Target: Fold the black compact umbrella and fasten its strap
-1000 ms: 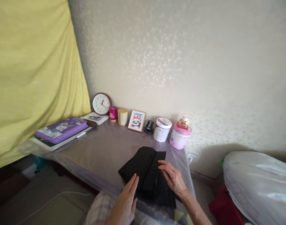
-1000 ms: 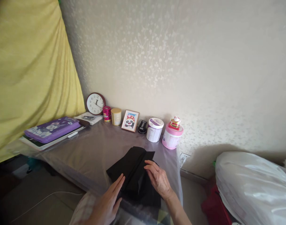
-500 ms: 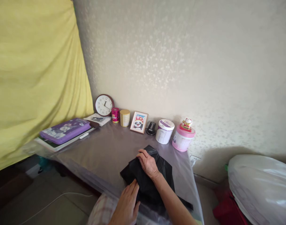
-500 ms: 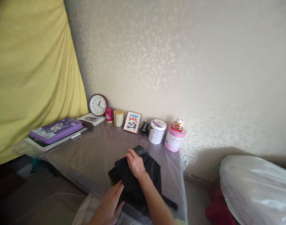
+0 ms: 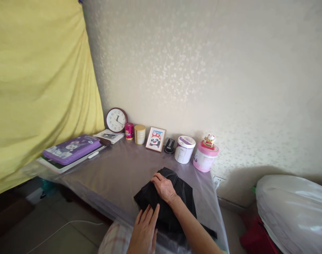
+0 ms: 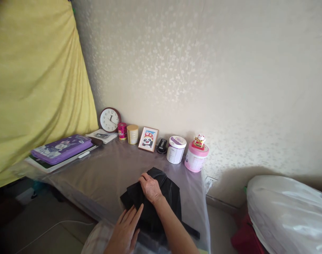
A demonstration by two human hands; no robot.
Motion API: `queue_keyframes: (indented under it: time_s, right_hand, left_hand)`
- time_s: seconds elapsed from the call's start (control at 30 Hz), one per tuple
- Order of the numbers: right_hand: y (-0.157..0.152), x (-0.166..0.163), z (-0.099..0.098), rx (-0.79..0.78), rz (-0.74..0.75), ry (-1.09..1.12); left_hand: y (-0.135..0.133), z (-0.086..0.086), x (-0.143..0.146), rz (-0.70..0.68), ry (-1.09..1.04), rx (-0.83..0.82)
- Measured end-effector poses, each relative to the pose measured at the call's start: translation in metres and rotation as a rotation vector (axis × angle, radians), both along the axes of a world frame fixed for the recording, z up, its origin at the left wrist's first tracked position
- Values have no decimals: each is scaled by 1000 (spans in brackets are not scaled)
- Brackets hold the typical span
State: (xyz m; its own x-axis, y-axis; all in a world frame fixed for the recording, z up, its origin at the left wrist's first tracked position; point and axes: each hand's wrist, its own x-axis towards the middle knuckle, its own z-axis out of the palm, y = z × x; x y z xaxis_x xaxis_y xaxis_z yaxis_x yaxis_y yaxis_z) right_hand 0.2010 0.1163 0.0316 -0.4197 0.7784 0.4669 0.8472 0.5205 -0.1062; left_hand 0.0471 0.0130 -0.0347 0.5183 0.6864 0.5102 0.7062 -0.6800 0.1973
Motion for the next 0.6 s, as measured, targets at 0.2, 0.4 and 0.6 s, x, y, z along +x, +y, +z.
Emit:
queue_keyframes:
  time_s: [0.2, 0.4, 0.6]
  right_hand:
    - [-39, 12, 13, -41, 134, 157]
    - [-25, 45, -6, -18, 121, 85]
    - [31, 69, -2, 16, -106, 101]
  left_hand:
    - [0, -3, -1, -11, 1, -42]
    - [1, -4, -3, -43, -6, -104]
    - [1, -13, -4, -27, -37, -110]
